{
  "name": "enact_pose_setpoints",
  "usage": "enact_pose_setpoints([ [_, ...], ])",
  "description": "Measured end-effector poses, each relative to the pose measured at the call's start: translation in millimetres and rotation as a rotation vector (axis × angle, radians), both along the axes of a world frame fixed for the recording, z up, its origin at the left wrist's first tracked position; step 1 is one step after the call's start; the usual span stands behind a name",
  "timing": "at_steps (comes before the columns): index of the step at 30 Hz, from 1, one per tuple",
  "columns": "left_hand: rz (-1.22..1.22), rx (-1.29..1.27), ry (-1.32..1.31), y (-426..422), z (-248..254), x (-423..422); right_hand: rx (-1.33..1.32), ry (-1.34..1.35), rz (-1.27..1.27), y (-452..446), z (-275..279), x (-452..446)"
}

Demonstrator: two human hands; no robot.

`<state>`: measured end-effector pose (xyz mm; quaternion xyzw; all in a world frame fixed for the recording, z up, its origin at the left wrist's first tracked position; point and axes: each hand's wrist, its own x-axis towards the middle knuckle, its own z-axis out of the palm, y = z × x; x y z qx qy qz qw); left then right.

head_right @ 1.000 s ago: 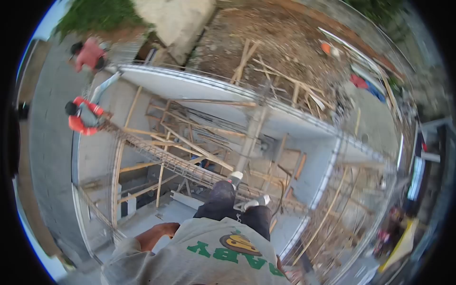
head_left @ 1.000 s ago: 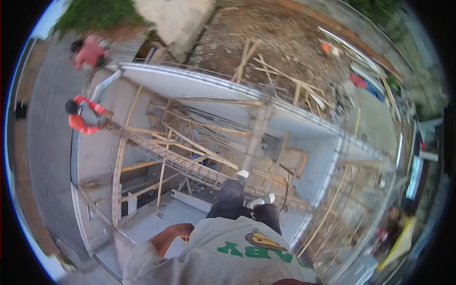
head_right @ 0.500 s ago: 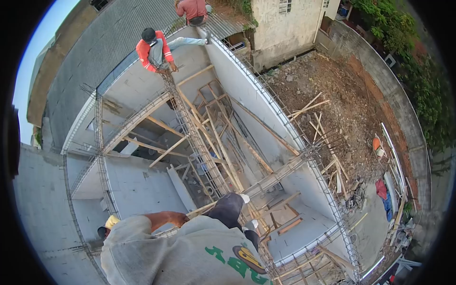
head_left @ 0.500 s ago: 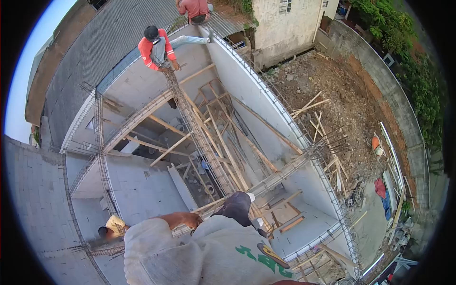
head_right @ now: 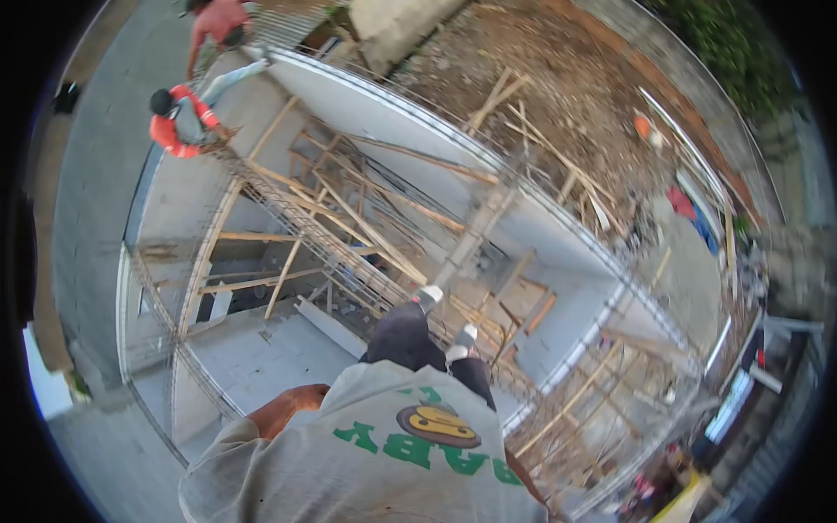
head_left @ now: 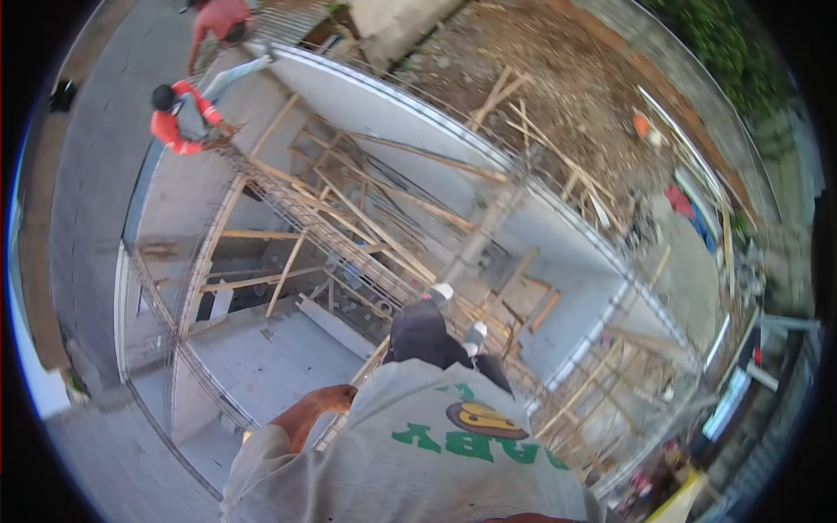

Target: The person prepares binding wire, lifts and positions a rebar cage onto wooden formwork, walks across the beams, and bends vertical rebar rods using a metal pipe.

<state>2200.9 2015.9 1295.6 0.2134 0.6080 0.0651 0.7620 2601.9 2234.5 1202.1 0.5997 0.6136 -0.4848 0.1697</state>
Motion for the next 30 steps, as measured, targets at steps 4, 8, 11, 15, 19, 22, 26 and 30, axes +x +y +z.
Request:
enact_pose_setpoints([
  [4, 0.010, -0.056, -0.146, 38, 44, -11, -0.011, 0.000, -0.107, -26, 5, 11],
  [8, 0.013, -0.038, -0.231, 41, 18, -12, -0.020, -0.008, -0.189, -57, 7, 27],
  [11, 0.017, 0.033, -0.307, 50, 5, -13, -0.035, -0.012, -0.214, -77, 8, 41],
  [15, -0.534, 0.033, 0.166, 120, 17, 0, -0.091, -0.017, -0.155, -95, 9, 60],
  [19, -0.605, 0.165, 0.340, 122, 8, -22, -0.238, -0.014, 0.102, -100, 19, 87],
  [22, -0.507, 0.200, 0.382, 123, -4, -51, -0.409, 0.100, 0.462, -74, 32, 92],
  [26, -0.052, 0.424, 0.677, 166, -26, -94, -0.403, 0.054, 0.623, 58, 49, -10],
  [30, 0.129, 0.436, 0.772, 180, -88, -145, 0.357, -0.007, 0.457, 222, -52, -119],
])
